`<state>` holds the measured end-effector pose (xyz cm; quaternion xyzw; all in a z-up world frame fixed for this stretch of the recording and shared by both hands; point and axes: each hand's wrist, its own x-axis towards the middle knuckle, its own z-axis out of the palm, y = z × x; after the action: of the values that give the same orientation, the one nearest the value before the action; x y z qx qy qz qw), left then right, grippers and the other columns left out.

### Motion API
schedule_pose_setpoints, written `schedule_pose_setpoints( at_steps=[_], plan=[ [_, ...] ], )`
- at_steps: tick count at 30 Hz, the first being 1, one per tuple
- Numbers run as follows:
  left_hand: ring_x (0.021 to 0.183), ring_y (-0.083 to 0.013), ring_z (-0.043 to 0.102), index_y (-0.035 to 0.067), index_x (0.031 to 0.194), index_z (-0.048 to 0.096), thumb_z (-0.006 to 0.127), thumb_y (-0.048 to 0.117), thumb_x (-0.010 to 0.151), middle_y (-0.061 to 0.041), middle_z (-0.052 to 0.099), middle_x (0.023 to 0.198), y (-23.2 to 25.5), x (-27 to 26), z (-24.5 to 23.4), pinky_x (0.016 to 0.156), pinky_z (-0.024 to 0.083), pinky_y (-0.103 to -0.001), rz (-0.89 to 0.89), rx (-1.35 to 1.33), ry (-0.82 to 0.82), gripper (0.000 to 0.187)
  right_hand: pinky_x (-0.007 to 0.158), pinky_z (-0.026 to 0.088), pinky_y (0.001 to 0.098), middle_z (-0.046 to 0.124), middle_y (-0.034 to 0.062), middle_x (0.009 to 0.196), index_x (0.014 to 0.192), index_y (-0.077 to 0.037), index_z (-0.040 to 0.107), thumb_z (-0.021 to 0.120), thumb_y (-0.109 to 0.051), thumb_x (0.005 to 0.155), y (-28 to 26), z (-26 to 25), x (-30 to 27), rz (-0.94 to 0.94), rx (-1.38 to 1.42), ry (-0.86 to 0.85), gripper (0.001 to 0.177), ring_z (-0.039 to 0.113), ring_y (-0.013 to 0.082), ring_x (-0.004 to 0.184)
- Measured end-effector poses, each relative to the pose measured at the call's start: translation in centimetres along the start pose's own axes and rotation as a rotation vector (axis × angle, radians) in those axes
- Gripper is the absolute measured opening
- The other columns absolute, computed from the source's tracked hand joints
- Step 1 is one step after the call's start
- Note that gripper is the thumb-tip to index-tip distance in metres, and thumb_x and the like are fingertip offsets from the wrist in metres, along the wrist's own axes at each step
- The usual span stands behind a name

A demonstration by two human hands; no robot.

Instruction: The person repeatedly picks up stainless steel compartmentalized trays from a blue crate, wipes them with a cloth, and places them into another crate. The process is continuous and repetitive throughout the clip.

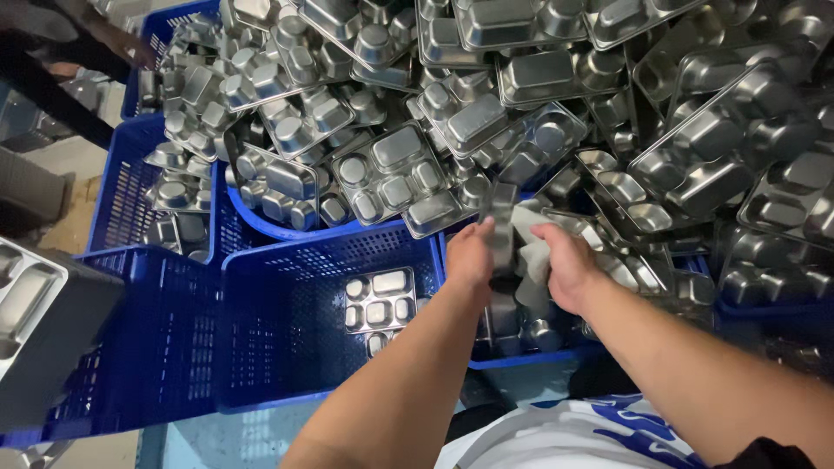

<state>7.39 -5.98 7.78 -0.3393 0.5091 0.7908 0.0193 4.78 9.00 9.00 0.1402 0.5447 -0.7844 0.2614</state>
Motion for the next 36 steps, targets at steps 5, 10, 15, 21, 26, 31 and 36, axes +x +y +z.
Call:
schedule_pose_setpoints(
  at_steps=[5, 10, 15, 21, 26, 31, 36],
  plan=[
    [0.079, -0.0147, 0.064, 0.003, 0.106, 0.073, 0.061, 0.037, 0.097, -0.005, 0.073, 0.093, 0.9, -1.8, 0.3, 0.068, 0.051, -0.031, 0.043, -0.091, -0.075, 0.037, 0.1, 0.041, 0.0384, 0.063, 0.01, 0.139, 0.144, -0.009, 0.061, 0.056, -0.026, 0.1, 1.5, 3.0, 0.8, -0.54, -0.627, -0.106, 0.047, 0.058, 0.024, 0.12],
    [0.065, -0.0096, 0.053, 0.011, 0.086, 0.068, 0.062, 0.038, 0.099, 0.003, 0.062, 0.074, 2.6, -3.8, 0.2, 0.057, 0.043, -0.028, 0.111, -0.115, -0.068, 0.031, 0.122, 0.035, 0.0491, 0.051, 0.015, 0.154, 0.15, -0.009, 0.052, 0.055, -0.022, 0.106, 2.2, 2.1, 1.2, -1.217, -1.064, 0.088, 0.046, 0.048, 0.0397, 0.146],
    [0.052, -0.0097, 0.043, 0.014, 0.072, 0.059, 0.063, 0.041, 0.098, 0.004, 0.049, 0.06, 3.4, -6.0, 0.5, 0.049, 0.034, -0.029, 0.07, -0.192, -0.195, 0.038, 0.105, 0.047, 0.0474, 0.052, 0.023, 0.145, 0.149, -0.003, 0.045, 0.049, -0.031, 0.103, -4.3, -2.8, 6.5, -0.757, -0.836, 0.49, 0.054, 0.054, 0.036, 0.13],
    [0.076, -0.0224, 0.069, 0.009, 0.099, 0.066, 0.056, 0.045, 0.099, -0.006, 0.069, 0.085, 5.5, -6.2, 1.7, 0.072, 0.059, -0.042, -0.031, -0.511, -0.304, 0.037, 0.108, 0.046, 0.0505, 0.061, 0.0267, 0.14, 0.139, 0.002, 0.058, 0.041, -0.045, 0.108, 0.2, -3.0, 3.2, -0.672, -0.992, 0.366, 0.059, 0.059, 0.0377, 0.131],
    [0.105, -0.0338, 0.07, 0.004, 0.125, 0.062, 0.055, 0.049, 0.099, -0.015, 0.07, 0.118, 6.8, -8.3, 0.3, 0.094, 0.057, -0.055, 0.012, -0.621, -0.282, 0.052, 0.114, 0.036, 0.0533, 0.052, 0.0264, 0.15, 0.144, 0.0, 0.052, 0.046, -0.036, 0.106, 6.0, -1.0, -9.2, -1.32, -1.44, 0.342, 0.052, 0.046, 0.0469, 0.14],
    [0.116, -0.0373, 0.064, 0.007, 0.133, 0.059, 0.057, 0.051, 0.096, -0.014, 0.066, 0.129, 5.0, -12.7, -1.5, 0.097, 0.051, -0.064, -0.141, -0.518, -0.266, 0.057, 0.107, 0.045, 0.0476, 0.055, 0.0186, 0.136, 0.149, -0.004, 0.044, 0.037, -0.03, 0.113, -0.6, -6.0, -2.7, -0.616, -0.862, 0.499, 0.045, 0.057, 0.0357, 0.126],
    [0.116, -0.0345, 0.065, 0.007, 0.133, 0.06, 0.059, 0.049, 0.096, -0.012, 0.067, 0.128, 3.5, -13.5, -3.7, 0.099, 0.05, -0.061, -0.15, -0.574, -0.224, 0.055, 0.12, 0.043, 0.0493, 0.058, 0.0253, 0.149, 0.148, -0.002, 0.056, 0.035, -0.044, 0.114, -1.1, -6.8, 0.4, -0.27, -0.874, 0.639, 0.058, 0.056, 0.0402, 0.137]
  ],
)
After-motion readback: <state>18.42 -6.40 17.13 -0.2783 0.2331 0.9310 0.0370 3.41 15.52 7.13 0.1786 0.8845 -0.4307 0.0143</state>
